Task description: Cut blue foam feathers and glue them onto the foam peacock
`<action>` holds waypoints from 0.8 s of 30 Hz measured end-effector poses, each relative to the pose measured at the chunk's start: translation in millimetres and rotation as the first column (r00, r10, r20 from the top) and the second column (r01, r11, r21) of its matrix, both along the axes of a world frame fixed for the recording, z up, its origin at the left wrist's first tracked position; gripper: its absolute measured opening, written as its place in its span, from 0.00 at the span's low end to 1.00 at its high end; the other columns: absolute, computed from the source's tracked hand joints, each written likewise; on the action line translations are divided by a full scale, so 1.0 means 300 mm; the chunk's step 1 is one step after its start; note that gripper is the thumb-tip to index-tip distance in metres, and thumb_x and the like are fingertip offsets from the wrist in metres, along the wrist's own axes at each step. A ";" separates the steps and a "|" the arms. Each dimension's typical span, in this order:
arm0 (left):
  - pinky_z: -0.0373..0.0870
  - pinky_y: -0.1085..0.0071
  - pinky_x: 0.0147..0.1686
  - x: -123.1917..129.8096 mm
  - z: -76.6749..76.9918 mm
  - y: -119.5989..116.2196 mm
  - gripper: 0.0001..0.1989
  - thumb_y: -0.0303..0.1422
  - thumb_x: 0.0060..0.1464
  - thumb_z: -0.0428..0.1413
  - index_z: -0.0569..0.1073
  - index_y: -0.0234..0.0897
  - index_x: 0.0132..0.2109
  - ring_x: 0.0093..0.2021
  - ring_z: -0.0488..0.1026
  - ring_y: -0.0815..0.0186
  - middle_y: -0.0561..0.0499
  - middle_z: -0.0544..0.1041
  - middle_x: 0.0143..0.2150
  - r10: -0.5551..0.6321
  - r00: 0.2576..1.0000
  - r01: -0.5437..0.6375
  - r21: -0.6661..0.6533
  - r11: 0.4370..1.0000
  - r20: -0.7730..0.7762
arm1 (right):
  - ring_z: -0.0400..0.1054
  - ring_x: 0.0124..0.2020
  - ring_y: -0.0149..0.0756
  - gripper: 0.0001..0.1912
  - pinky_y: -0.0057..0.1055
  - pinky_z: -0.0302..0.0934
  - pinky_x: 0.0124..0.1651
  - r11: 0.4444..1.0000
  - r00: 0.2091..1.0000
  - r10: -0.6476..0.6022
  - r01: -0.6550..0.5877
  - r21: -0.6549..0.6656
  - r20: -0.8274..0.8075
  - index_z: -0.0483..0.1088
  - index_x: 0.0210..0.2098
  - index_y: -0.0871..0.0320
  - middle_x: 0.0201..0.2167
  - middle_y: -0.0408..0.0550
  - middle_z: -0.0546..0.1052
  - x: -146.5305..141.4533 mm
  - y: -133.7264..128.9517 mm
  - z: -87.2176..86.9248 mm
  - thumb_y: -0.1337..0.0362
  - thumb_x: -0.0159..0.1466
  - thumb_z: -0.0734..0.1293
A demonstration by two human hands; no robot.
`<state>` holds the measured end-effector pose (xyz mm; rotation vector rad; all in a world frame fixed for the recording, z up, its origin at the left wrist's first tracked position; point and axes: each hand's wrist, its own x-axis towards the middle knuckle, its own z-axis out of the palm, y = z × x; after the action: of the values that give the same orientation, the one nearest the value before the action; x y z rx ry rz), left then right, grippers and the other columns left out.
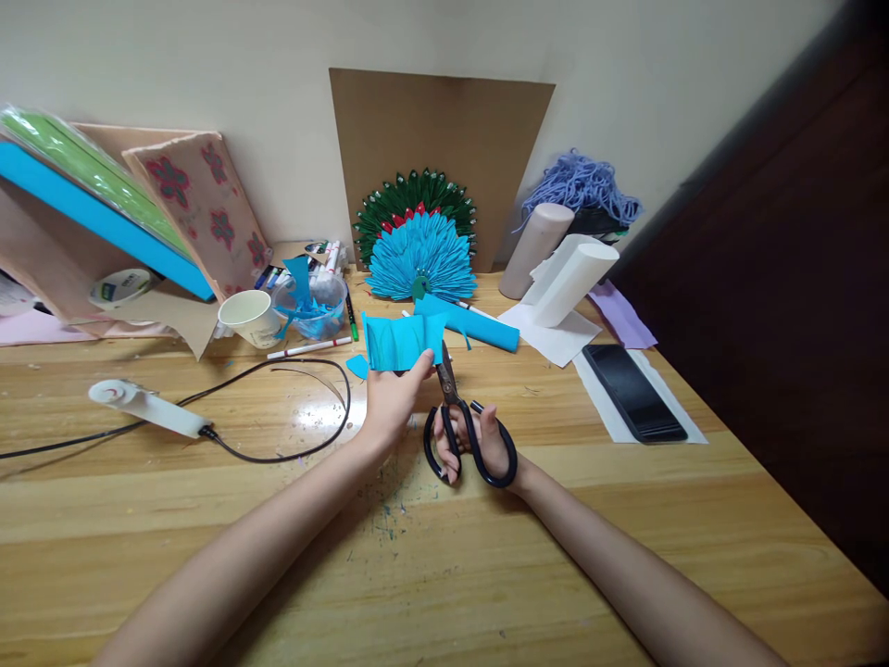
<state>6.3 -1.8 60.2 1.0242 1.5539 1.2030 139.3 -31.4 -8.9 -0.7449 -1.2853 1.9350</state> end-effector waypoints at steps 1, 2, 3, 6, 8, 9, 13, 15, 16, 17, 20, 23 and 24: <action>0.71 0.69 0.36 0.002 0.002 -0.001 0.15 0.41 0.43 0.60 0.76 0.32 0.22 0.36 0.77 0.56 0.41 0.80 0.29 -0.001 1.000 0.001 0.000 1.000 0.014 | 0.63 0.12 0.30 0.43 0.27 0.60 0.19 1.000 1.000 -0.003 0.003 0.002 -0.001 0.60 0.32 0.58 0.12 0.38 0.66 0.000 0.000 -0.001 0.25 0.44 0.47; 0.71 0.69 0.36 0.004 0.002 -0.002 0.14 0.41 0.43 0.60 0.76 0.32 0.23 0.36 0.77 0.56 0.42 0.80 0.30 0.000 1.000 0.000 0.006 1.000 0.029 | 0.63 0.12 0.30 0.43 0.28 0.61 0.19 1.000 1.000 -0.006 0.006 0.003 -0.002 0.60 0.32 0.58 0.12 0.38 0.65 -0.001 -0.001 -0.001 0.25 0.44 0.47; 0.71 0.69 0.37 0.005 0.002 -0.003 0.14 0.41 0.43 0.60 0.76 0.32 0.23 0.36 0.77 0.56 0.42 0.80 0.30 0.001 0.999 -0.002 0.011 1.000 0.042 | 0.63 0.12 0.31 0.43 0.29 0.61 0.20 1.000 1.000 -0.009 0.009 0.002 -0.003 0.60 0.32 0.58 0.12 0.38 0.65 -0.001 -0.001 -0.001 0.25 0.44 0.47; 0.71 0.68 0.40 0.008 -0.004 -0.004 0.13 0.40 0.42 0.61 0.76 0.33 0.24 0.37 0.77 0.57 0.42 0.80 0.30 0.014 0.998 -0.015 0.010 1.000 0.068 | 0.62 0.12 0.31 0.44 0.29 0.61 0.20 1.000 1.000 -0.020 0.020 0.004 0.005 0.60 0.32 0.58 0.12 0.38 0.65 -0.003 -0.002 0.001 0.25 0.43 0.46; 0.70 0.68 0.41 0.008 -0.007 -0.005 0.12 0.39 0.42 0.61 0.76 0.33 0.23 0.37 0.77 0.57 0.42 0.80 0.30 0.020 0.997 -0.021 0.005 1.000 0.080 | 0.62 0.12 0.31 0.44 0.29 0.60 0.19 1.000 1.000 -0.014 0.014 0.003 0.011 0.60 0.31 0.58 0.12 0.38 0.65 -0.004 -0.001 0.004 0.24 0.43 0.46; 0.70 0.68 0.41 0.008 -0.007 -0.005 0.12 0.39 0.42 0.61 0.76 0.33 0.23 0.37 0.77 0.57 0.42 0.80 0.29 0.022 0.996 -0.023 0.008 1.000 0.087 | 0.62 0.12 0.31 0.44 0.29 0.60 0.19 1.000 1.000 -0.010 0.010 0.002 0.011 0.61 0.31 0.58 0.12 0.38 0.65 -0.004 0.000 0.005 0.24 0.42 0.46; 0.71 0.68 0.41 0.007 -0.004 -0.005 0.11 0.38 0.42 0.61 0.76 0.34 0.22 0.37 0.77 0.56 0.43 0.80 0.28 0.022 0.995 -0.022 0.003 1.000 0.102 | 0.63 0.12 0.31 0.44 0.28 0.60 0.19 1.000 1.000 0.002 -0.002 -0.009 0.006 0.61 0.32 0.58 0.12 0.38 0.65 -0.003 0.002 0.005 0.24 0.42 0.47; 0.70 0.67 0.41 0.007 -0.003 -0.004 0.10 0.37 0.42 0.61 0.75 0.35 0.22 0.37 0.77 0.56 0.43 0.80 0.28 0.024 0.994 -0.025 0.008 1.000 0.103 | 0.63 0.12 0.31 0.44 0.29 0.60 0.19 1.000 1.000 -0.003 0.003 -0.009 0.006 0.61 0.31 0.58 0.12 0.38 0.66 -0.002 0.002 0.003 0.24 0.42 0.47; 0.70 0.67 0.41 0.007 -0.003 -0.003 0.10 0.37 0.42 0.61 0.75 0.35 0.22 0.37 0.77 0.56 0.43 0.80 0.28 0.025 0.994 -0.027 0.015 1.000 0.105 | 0.63 0.12 0.31 0.44 0.29 0.60 0.19 1.000 1.000 -0.005 0.005 -0.007 0.006 0.61 0.32 0.58 0.12 0.38 0.66 -0.002 0.002 0.002 0.24 0.42 0.47; 0.70 0.67 0.41 0.007 -0.003 -0.002 0.10 0.37 0.42 0.61 0.75 0.34 0.22 0.36 0.77 0.56 0.43 0.80 0.29 0.025 0.994 -0.028 0.021 0.999 0.108 | 0.63 0.12 0.31 0.44 0.29 0.60 0.19 1.000 1.000 -0.006 0.006 -0.005 0.005 0.61 0.32 0.58 0.12 0.38 0.66 -0.001 0.002 0.002 0.24 0.42 0.47; 0.70 0.67 0.40 0.007 -0.001 -0.003 0.11 0.37 0.42 0.61 0.76 0.34 0.22 0.37 0.77 0.56 0.42 0.80 0.29 0.021 0.992 -0.023 0.013 1.000 0.120 | 0.63 0.12 0.31 0.44 0.28 0.60 0.19 1.000 1.000 -0.004 0.004 -0.004 0.001 0.61 0.32 0.58 0.13 0.38 0.66 -0.001 0.001 0.004 0.24 0.43 0.47; 0.70 0.67 0.41 0.007 0.003 -0.005 0.11 0.38 0.42 0.61 0.76 0.34 0.23 0.38 0.77 0.56 0.43 0.80 0.28 0.017 0.994 -0.017 0.000 1.000 0.110 | 0.63 0.12 0.31 0.43 0.28 0.60 0.18 1.000 1.000 -0.004 0.004 0.001 0.007 0.60 0.32 0.58 0.13 0.38 0.66 -0.002 0.001 0.006 0.25 0.43 0.47; 0.70 0.67 0.41 0.007 0.003 -0.006 0.10 0.38 0.42 0.61 0.76 0.34 0.23 0.38 0.77 0.56 0.43 0.80 0.28 0.015 0.994 -0.015 0.000 1.000 0.105 | 0.63 0.12 0.31 0.43 0.28 0.60 0.18 1.000 1.000 -0.007 0.006 0.003 0.009 0.60 0.32 0.58 0.13 0.38 0.66 -0.003 0.001 0.005 0.25 0.43 0.47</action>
<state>8.5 -3.4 61.2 0.9361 1.4815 1.2478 138.5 -31.1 -7.3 -0.7556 -1.2893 1.9261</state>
